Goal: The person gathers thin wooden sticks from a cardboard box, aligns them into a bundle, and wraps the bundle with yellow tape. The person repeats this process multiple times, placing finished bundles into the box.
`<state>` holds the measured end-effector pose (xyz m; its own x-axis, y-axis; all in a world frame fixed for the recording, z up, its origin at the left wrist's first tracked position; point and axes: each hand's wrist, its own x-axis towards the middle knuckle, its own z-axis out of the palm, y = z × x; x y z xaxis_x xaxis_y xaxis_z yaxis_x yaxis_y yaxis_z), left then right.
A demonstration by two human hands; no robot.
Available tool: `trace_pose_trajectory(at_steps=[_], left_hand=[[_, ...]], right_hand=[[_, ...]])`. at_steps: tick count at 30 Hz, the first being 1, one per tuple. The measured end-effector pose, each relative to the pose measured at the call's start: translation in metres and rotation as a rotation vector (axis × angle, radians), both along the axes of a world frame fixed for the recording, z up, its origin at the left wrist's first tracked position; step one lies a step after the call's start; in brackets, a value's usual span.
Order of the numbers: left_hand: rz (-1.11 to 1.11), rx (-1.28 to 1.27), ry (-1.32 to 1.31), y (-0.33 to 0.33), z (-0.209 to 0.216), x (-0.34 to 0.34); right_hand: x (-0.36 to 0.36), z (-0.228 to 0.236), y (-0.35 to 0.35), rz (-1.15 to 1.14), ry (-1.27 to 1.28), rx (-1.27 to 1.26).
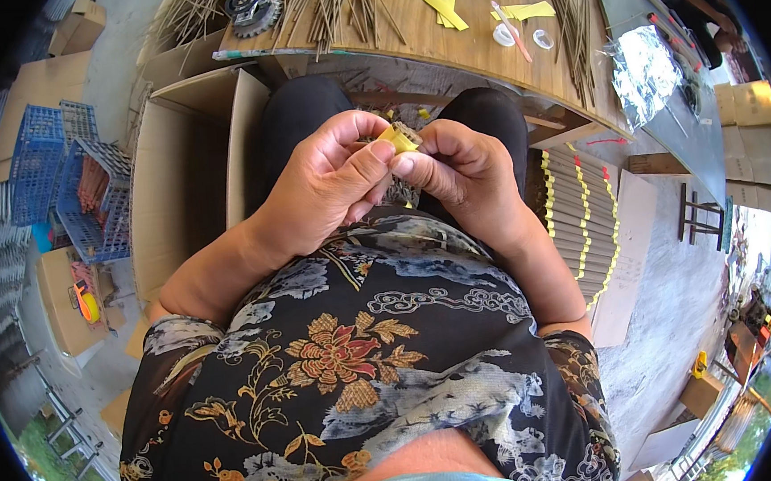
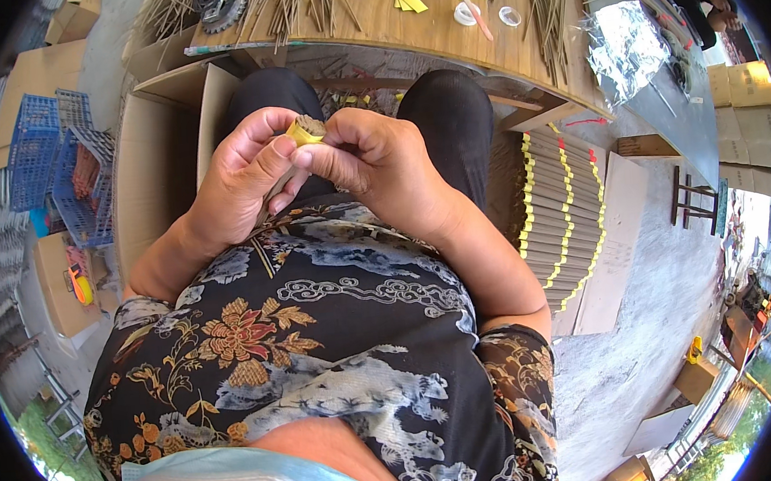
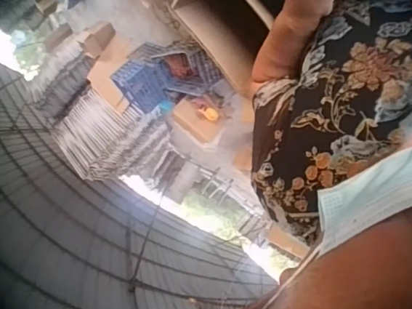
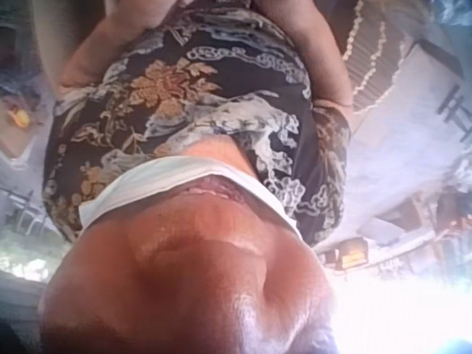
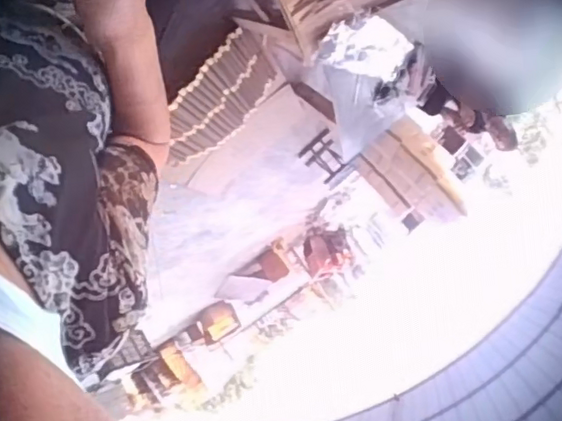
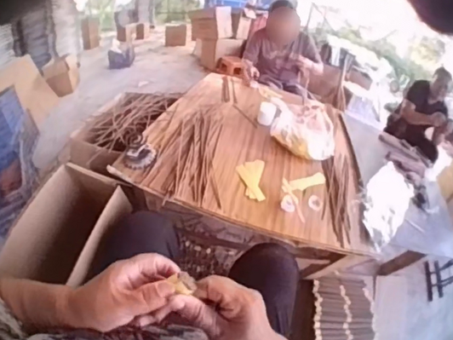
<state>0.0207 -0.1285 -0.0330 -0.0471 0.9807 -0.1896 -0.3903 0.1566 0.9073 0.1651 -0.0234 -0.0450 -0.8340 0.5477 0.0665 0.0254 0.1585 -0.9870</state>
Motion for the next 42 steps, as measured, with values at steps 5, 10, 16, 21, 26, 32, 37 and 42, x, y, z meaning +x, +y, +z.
trace_pose_trajectory(at_steps=[5, 10, 16, 21, 26, 32, 37, 42], left_hand=[[-0.046, 0.034, -0.113, 0.0, -0.001, -0.003], [-0.086, -0.001, -0.22, 0.002, 0.0, -0.006], [-0.127, -0.049, -0.304, 0.003, -0.001, -0.008], [-0.218, -0.052, -0.379, 0.005, -0.003, -0.014], [-0.228, -0.044, -0.465, 0.007, 0.0, -0.013], [-0.177, 0.005, 0.012, 0.013, 0.012, -0.01], [-0.369, 0.375, 0.521, 0.015, 0.022, -0.019], [-0.384, 0.013, 0.039, 0.016, 0.021, -0.007]], right_hand=[[-0.003, -0.001, 0.003, 0.021, 0.154, 0.271], [-0.005, -0.005, 0.01, 0.021, 0.238, 0.413], [-0.008, -0.009, 0.017, 0.017, 0.331, 0.545], [-0.008, -0.009, 0.022, 0.031, 0.339, 0.567], [-0.007, 0.004, 0.022, -0.032, 0.301, 0.434], [-0.009, 0.014, 0.032, 0.081, 0.45, 0.743], [-0.005, 0.017, 0.027, 0.08, 0.475, 0.709], [-0.001, 0.019, 0.034, 0.148, 0.432, 0.657]])
